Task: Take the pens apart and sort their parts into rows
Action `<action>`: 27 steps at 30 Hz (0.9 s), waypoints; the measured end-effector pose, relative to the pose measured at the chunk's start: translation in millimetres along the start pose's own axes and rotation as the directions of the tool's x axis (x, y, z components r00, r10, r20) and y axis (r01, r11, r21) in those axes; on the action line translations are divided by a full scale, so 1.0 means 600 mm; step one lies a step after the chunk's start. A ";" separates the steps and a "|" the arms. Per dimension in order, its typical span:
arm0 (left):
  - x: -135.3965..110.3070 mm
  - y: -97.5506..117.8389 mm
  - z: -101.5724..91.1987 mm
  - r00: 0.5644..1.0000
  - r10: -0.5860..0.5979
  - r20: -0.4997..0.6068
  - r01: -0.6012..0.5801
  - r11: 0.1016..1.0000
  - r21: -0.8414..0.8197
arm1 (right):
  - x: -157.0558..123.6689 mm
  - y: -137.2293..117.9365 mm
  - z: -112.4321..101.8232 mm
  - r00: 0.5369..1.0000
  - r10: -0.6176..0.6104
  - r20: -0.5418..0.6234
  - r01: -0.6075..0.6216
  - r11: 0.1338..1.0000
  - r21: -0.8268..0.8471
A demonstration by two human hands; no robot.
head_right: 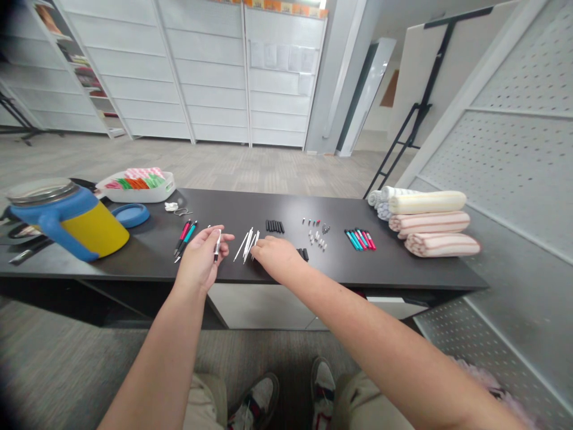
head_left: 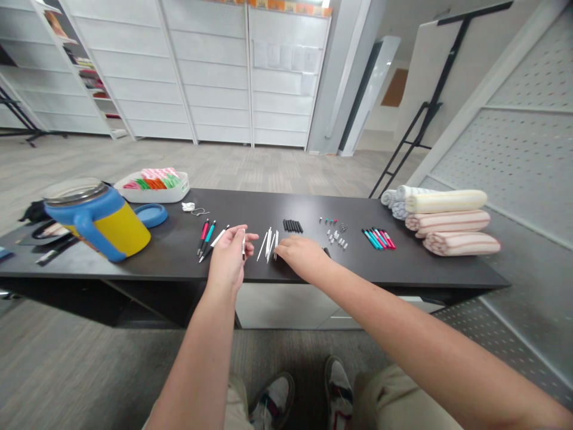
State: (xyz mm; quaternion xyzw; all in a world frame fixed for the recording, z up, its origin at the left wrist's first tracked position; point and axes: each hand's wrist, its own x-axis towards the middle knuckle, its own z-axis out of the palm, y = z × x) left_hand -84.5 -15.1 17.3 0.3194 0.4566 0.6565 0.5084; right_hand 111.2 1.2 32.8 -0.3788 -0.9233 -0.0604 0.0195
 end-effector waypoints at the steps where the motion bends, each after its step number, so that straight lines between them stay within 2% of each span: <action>1: -0.001 0.002 0.001 1.000 -0.006 -0.006 0.006 1.000 0.006 | 0.002 0.000 0.004 1.000 0.001 -0.008 -0.001 1.000 0.014; 5: -0.004 0.005 0.003 1.000 -0.023 -0.017 0.023 1.000 -0.014 | 0.004 0.003 0.015 0.999 0.015 -0.044 -0.012 0.997 0.074; 7: -0.004 0.002 0.005 0.999 -0.035 -0.006 0.034 0.998 -0.061 | -0.001 0.003 0.015 0.993 0.058 -0.101 -0.045 0.991 0.130; 10: -0.004 -0.009 0.013 0.997 -0.075 0.011 0.076 0.984 -0.159 | -0.016 -0.003 0.010 0.957 0.140 -0.252 -0.062 0.955 0.292; 12: -0.008 -0.022 0.023 0.994 -0.107 0.036 0.112 0.968 -0.226 | -0.028 -0.009 0.005 0.926 0.160 -0.342 -0.015 0.921 0.390; 15: -0.019 -0.040 0.045 0.985 -0.142 0.094 0.163 0.945 -0.283 | -0.039 -0.017 -0.005 0.893 0.151 -0.423 0.062 0.892 0.448; 18: -0.033 -0.048 0.066 0.973 -0.183 0.141 0.220 0.920 -0.324 | -0.041 -0.019 -0.020 0.883 0.165 -0.440 0.082 0.868 0.491; 21: -0.045 -0.045 0.082 0.950 -0.254 0.180 0.306 0.869 -0.389 | -0.036 -0.015 -0.039 0.872 0.238 -0.427 0.036 0.839 0.542; 24: -0.047 -0.036 0.088 0.918 -0.334 0.211 0.395 0.807 -0.438 | -0.023 -0.008 -0.056 0.864 0.308 -0.399 -0.022 0.814 0.581; 27: -0.043 -0.028 0.084 0.904 -0.379 0.198 0.426 0.753 -0.502 | -0.006 -0.001 -0.069 0.878 0.308 -0.367 -0.037 0.808 0.589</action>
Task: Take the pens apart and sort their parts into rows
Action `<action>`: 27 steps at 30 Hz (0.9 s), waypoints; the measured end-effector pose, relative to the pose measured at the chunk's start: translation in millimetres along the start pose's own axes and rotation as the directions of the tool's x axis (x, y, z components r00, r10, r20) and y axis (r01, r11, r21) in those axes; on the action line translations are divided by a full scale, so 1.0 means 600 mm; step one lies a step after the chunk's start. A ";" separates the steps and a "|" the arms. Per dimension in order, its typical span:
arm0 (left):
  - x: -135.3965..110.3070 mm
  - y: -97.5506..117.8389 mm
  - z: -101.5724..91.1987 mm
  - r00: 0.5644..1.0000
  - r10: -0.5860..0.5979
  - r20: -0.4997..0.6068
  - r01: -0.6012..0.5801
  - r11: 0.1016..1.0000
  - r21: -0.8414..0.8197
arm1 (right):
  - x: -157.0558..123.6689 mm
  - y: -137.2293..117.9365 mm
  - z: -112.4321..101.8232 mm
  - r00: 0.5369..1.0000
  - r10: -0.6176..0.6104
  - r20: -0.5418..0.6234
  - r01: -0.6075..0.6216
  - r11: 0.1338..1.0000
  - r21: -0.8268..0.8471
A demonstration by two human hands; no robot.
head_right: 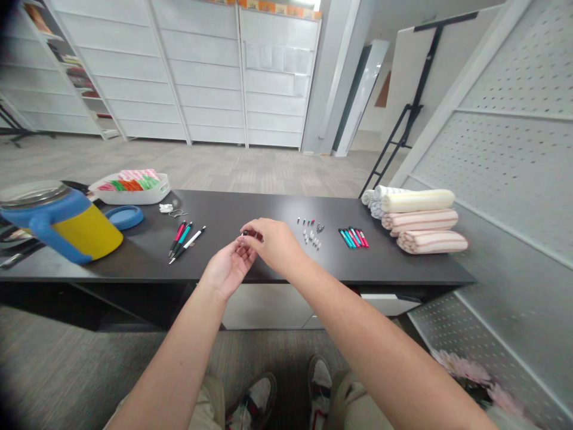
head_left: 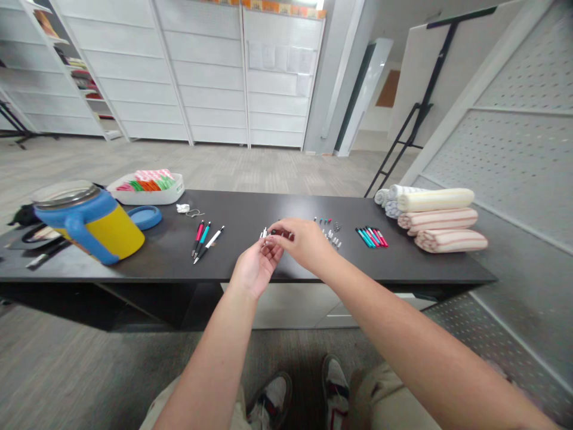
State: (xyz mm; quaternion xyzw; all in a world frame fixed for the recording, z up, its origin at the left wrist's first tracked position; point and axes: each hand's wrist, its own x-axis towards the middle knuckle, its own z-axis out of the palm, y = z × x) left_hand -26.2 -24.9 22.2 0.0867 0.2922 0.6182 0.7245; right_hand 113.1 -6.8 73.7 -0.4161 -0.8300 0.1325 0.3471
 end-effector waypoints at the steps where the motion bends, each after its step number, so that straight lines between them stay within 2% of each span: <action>1: 0.001 0.003 -0.001 1.000 -0.006 -0.007 0.005 1.000 -0.021 | 0.007 -0.001 -0.001 1.000 -0.004 0.003 0.004 1.000 -0.003; 9: 0.001 0.019 -0.006 0.999 -0.038 -0.013 0.037 0.996 -0.076 | 0.038 -0.019 -0.018 0.998 0.027 -0.063 -0.023 0.997 0.067; 13: -0.002 0.023 -0.003 0.999 -0.040 -0.024 0.037 0.995 -0.088 | 0.033 -0.027 -0.028 0.988 0.074 -0.133 -0.062 0.993 0.097; 16: -0.006 0.025 -0.004 1.000 -0.014 0.014 0.015 0.994 -0.105 | 0.020 -0.025 -0.032 0.977 0.081 -0.196 -0.055 0.989 0.137; 18: -0.009 0.024 -0.004 0.999 0.011 0.039 -0.007 0.994 -0.109 | 0.010 -0.020 -0.031 0.978 0.034 -0.206 -0.008 0.992 0.123; 24: -0.015 0.016 0.004 0.995 0.080 0.057 -0.076 0.995 -0.071 | -0.008 0.004 -0.004 0.962 -0.222 -0.158 0.210 0.973 -0.092; 27: -0.015 0.012 0.005 0.992 0.100 0.070 -0.097 0.994 -0.045 | -0.013 0.006 0.014 0.974 -0.215 -0.067 0.207 0.972 -0.109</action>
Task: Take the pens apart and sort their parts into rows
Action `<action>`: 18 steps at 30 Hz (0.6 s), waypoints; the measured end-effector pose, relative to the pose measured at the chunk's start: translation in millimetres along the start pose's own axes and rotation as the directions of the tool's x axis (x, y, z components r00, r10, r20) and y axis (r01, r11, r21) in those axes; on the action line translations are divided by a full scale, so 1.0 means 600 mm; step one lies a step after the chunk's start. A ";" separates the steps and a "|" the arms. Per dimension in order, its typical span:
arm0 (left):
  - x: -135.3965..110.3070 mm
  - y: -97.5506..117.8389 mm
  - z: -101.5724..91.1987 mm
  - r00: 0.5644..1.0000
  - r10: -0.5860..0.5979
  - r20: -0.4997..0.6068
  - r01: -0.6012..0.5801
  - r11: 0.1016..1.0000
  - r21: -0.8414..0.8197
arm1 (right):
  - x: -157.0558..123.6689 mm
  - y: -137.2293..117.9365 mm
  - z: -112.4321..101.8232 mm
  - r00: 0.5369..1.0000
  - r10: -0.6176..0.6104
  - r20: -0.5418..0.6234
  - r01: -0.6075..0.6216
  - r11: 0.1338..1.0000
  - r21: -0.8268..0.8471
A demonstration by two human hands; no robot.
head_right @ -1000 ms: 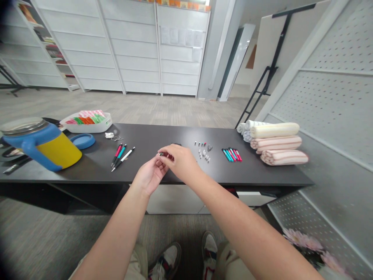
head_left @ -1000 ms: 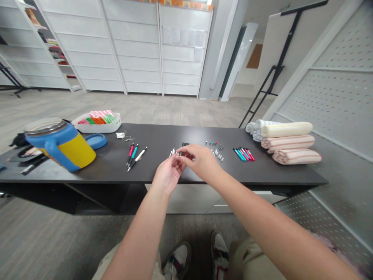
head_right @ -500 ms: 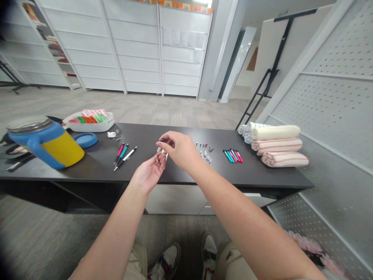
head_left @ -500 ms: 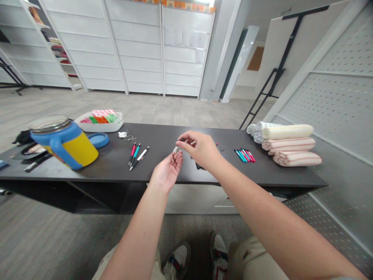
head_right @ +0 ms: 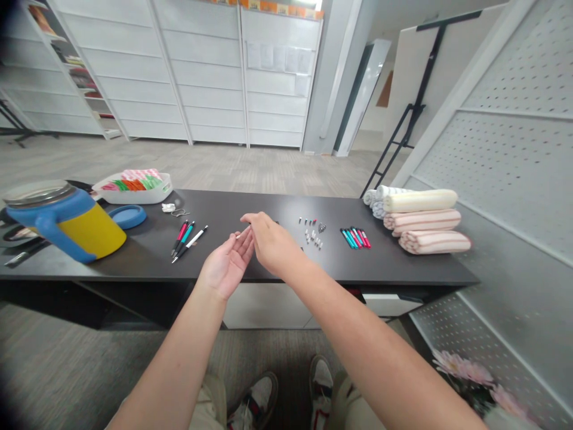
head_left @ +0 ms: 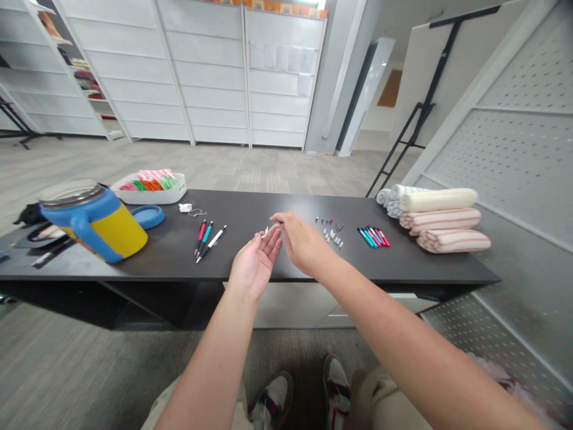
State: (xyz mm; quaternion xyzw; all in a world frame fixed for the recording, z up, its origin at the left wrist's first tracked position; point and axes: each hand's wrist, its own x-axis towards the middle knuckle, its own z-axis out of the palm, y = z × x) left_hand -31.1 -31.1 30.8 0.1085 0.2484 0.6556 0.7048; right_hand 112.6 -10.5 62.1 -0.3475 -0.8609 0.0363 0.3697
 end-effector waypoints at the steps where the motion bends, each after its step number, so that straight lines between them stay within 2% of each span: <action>1: 0.000 -0.002 -0.001 1.000 0.012 0.006 -0.012 1.000 0.014 | -0.002 -0.002 0.005 0.998 0.033 0.044 -0.033 0.999 -0.009; 3: 0.002 -0.004 -0.004 0.999 0.034 0.030 -0.035 0.998 0.046 | -0.004 -0.006 0.012 0.987 0.107 0.118 -0.103 0.994 -0.039; 5: 0.003 -0.006 -0.007 0.997 0.042 0.059 -0.046 0.996 0.073 | -0.006 -0.009 0.015 0.977 0.157 0.142 -0.149 0.987 -0.065; 12: 0.002 -0.011 -0.010 0.993 0.003 0.118 -0.021 0.988 0.155 | -0.005 -0.006 0.010 0.972 0.228 0.061 -0.223 0.971 -0.082; 18: -0.001 -0.007 -0.010 0.995 -0.006 0.099 -0.016 0.975 0.222 | -0.006 -0.008 -0.010 0.974 0.224 0.030 -0.222 0.974 -0.055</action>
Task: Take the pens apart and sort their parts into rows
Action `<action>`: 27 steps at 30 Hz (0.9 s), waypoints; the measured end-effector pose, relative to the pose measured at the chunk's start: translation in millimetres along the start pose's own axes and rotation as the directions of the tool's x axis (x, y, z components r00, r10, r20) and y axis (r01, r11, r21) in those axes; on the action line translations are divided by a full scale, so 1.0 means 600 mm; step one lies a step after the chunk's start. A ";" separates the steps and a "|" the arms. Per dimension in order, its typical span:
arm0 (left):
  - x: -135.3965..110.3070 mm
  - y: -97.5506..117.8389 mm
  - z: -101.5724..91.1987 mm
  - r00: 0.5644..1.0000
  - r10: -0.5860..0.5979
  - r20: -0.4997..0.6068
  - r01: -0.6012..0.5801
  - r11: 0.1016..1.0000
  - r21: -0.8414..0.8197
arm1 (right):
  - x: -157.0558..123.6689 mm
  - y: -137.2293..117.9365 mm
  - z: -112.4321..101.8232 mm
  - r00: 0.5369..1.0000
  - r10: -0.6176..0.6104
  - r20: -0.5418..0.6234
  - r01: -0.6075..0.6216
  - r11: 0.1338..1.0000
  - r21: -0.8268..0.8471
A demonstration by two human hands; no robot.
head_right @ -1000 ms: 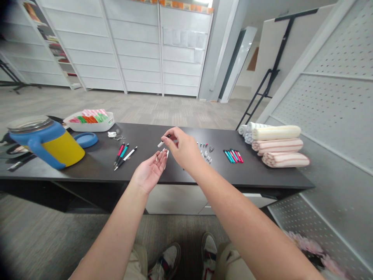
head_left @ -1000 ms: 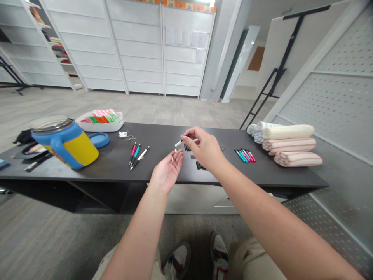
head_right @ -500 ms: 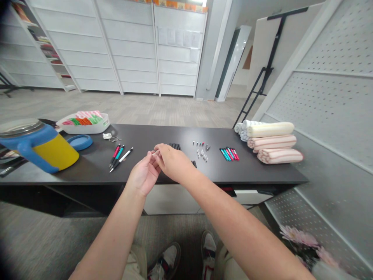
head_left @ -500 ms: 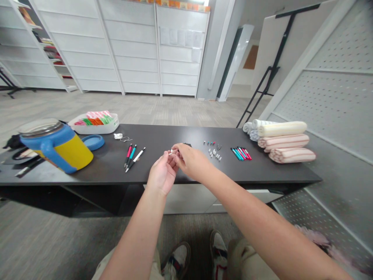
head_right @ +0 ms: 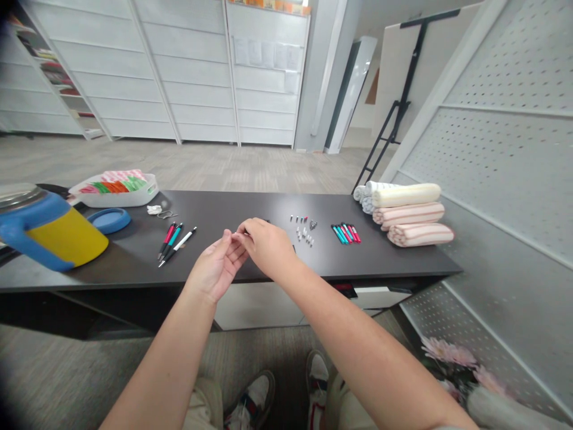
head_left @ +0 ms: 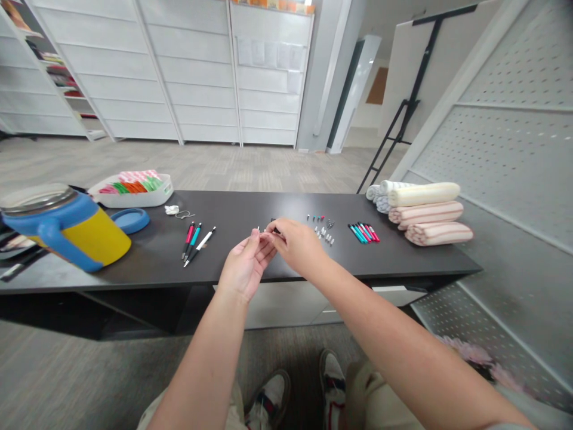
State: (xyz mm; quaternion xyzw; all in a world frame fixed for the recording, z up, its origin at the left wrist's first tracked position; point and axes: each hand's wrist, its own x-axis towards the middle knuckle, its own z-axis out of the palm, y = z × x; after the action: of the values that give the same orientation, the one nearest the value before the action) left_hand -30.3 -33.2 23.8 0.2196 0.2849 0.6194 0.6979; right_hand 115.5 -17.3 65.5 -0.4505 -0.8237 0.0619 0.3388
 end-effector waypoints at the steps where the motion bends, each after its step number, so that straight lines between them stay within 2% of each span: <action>1: 0.000 0.003 -0.001 1.000 0.005 -0.020 -0.005 1.000 0.017 | -0.001 0.002 -0.010 1.000 -0.005 -0.014 0.005 1.000 0.008; 4: 0.001 0.013 -0.006 0.996 0.042 -0.079 -0.037 0.998 0.057 | -0.002 0.018 -0.054 0.998 0.024 -0.060 -0.025 0.999 -0.029; 6: 0.002 0.019 -0.010 0.994 0.068 -0.091 -0.063 0.996 0.057 | -0.002 0.044 -0.091 0.993 0.098 -0.065 -0.106 0.987 -0.121; 9: 0.004 0.023 -0.013 0.993 0.079 -0.092 -0.076 0.996 0.035 | -0.003 0.102 -0.143 0.962 0.272 -0.003 -0.257 0.906 -0.336; 12: 0.005 0.020 -0.011 0.995 0.056 -0.085 -0.053 0.998 0.040 | -0.014 0.164 -0.175 0.921 0.371 0.123 -0.260 0.817 -0.514; 15: 0.004 0.014 -0.005 0.997 0.023 -0.077 -0.018 0.998 0.065 | -0.031 0.208 -0.182 0.865 0.439 0.245 -0.217 0.766 -0.606; 18: 0.003 0.010 0.001 0.997 0.017 -0.079 -0.011 0.998 0.066 | -0.044 0.232 -0.175 0.827 0.466 0.315 -0.185 0.755 -0.629; 27: 0.004 0.010 0.003 0.997 0.028 -0.075 -0.020 0.995 0.095 | -0.030 0.258 -0.150 0.836 0.438 0.331 -0.188 0.795 -0.577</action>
State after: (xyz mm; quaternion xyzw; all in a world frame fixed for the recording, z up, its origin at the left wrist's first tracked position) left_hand -33.4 -29.8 28.5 0.2320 0.3373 0.6215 0.6680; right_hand 285.6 41.0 62.2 -0.6317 -0.7751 -0.0051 -0.0111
